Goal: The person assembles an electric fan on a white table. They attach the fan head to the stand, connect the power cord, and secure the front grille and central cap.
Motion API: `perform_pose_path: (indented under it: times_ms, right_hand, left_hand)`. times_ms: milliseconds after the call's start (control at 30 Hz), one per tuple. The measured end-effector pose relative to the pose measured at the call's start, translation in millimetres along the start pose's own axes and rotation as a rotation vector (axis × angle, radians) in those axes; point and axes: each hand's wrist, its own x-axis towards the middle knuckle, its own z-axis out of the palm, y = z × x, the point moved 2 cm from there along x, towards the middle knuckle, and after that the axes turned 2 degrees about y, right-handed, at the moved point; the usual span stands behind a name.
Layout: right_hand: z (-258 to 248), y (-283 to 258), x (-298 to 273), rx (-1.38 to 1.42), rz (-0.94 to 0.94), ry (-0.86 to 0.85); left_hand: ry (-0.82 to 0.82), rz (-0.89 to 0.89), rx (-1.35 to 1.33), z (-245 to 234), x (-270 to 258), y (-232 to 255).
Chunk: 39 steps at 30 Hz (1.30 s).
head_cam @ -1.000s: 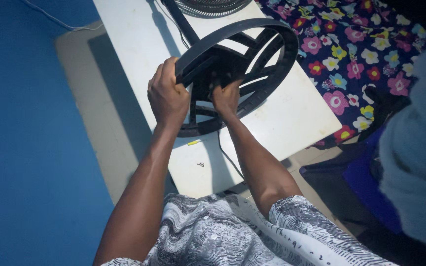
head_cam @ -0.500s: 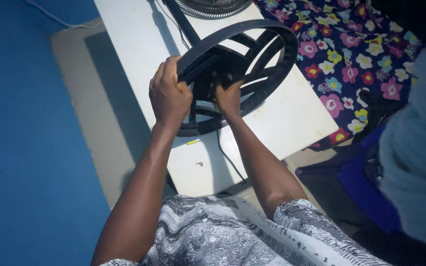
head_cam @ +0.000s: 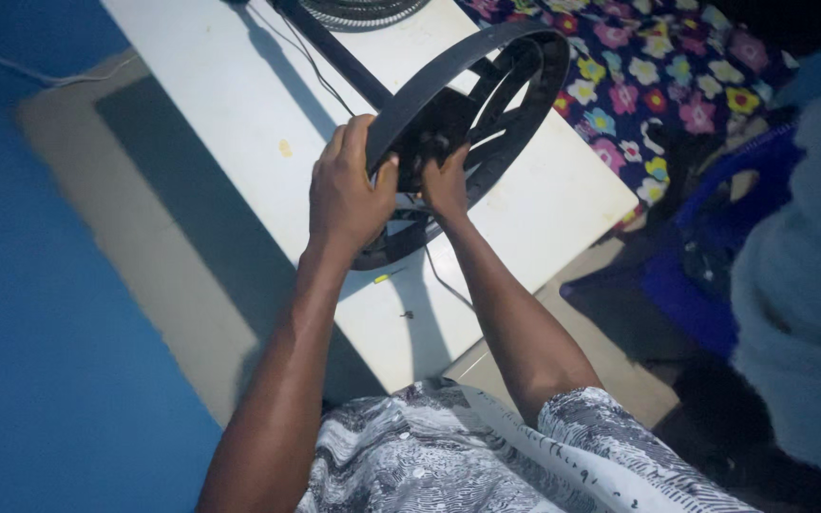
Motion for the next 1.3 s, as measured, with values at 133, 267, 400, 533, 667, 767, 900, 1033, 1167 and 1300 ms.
perform_pose_path:
  times_ms: [133,267,400,533,667,767,900,1033,1167,1300]
  right_hand:
    - [3.7,2.4,-0.1,0.052,-0.218,0.073]
    - [7.1,1.3,-3.0,0.078,-0.022,0.094]
    - [2.9,-7.5,-18.3,0.052,0.06,0.122]
    - [-5.7,-23.9,-43.4,0.165,0.145,0.145]
    - [-19.3,-45.4,-65.7,0.205,0.169,0.182]
    - [-24.7,-55.5,-71.0,0.237,0.147,0.226]
    - [-23.5,-63.1,-60.6,0.333,0.089,0.306]
    - [-19.1,-79.8,-57.1,0.429,0.013,0.336]
    - [-23.5,-114.0,-52.7,0.533,-0.097,0.388]
    - [-31.2,-148.8,-74.1,0.487,-0.123,0.506]
  left_hand:
    - [-0.127,0.09,-0.104,-20.4,3.9,-12.9]
    - [-0.306,0.012,-0.182,-43.1,1.3,-35.9]
    - [-0.317,0.055,-0.23,-69.0,1.9,-60.8]
    - [-0.321,-0.024,-0.211,-86.0,8.2,-86.9]
    - [-0.284,-0.081,-0.223,-90.8,20.2,-106.2]
    - [-0.342,-0.104,-0.228,-85.8,33.0,-119.6]
    - [-0.38,-0.093,-0.226,-78.5,52.5,-138.6]
    - [-0.414,-0.063,-0.195,-76.4,75.5,-148.9]
    - [-0.463,0.013,-0.227,-66.0,105.9,-145.3]
    - [-0.559,0.042,-0.319,-51.2,120.0,-134.7]
